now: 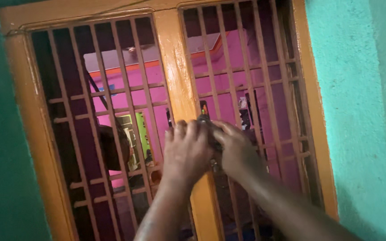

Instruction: The person wipes the bars of a window and the surrounding frame with a cloth after dipping it into a bucket of water.

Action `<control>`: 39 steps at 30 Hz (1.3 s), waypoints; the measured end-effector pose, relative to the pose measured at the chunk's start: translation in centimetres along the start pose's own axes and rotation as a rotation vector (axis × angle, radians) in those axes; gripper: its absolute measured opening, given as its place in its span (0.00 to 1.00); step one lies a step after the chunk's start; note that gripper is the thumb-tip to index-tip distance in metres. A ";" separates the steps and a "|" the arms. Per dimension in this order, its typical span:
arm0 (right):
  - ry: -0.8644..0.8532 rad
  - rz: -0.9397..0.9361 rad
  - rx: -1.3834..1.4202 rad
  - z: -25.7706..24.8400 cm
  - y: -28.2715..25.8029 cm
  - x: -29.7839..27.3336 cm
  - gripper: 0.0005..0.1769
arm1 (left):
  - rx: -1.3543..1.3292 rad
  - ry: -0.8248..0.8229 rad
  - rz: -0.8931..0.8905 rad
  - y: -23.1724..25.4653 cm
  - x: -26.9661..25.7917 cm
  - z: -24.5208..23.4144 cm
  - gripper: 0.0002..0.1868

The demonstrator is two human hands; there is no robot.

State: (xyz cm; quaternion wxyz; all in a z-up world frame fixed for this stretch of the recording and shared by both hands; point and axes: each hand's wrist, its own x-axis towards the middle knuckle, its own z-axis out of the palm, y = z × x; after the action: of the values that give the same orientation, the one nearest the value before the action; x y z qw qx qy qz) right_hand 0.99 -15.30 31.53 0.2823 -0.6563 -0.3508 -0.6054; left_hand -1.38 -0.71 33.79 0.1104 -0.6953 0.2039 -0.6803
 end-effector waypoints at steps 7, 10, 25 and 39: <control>-0.297 0.250 -0.038 -0.3 0.3 -1.4 0.28 | -0.251 -0.076 0.000 0.3 -3.1 -0.5 0.28; -0.599 0.355 -0.128 -2.3 0.5 0.5 0.21 | -0.298 -0.116 0.057 0.2 -3.5 -1.4 0.32; -0.075 0.121 -0.191 0.9 -1.6 3.3 0.31 | -0.096 -0.451 -0.128 -3.0 2.7 1.0 0.39; -0.397 0.292 -0.388 -4.1 -5.1 7.4 0.28 | -0.296 -0.170 -0.043 -3.7 2.0 -0.5 0.31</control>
State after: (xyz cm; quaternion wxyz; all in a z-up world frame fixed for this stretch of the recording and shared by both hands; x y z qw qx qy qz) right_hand -5.39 -14.61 38.99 0.1619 -0.8466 -0.1792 -0.4743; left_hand -1.35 1.83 37.22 0.0089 -0.7631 0.2770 -0.5839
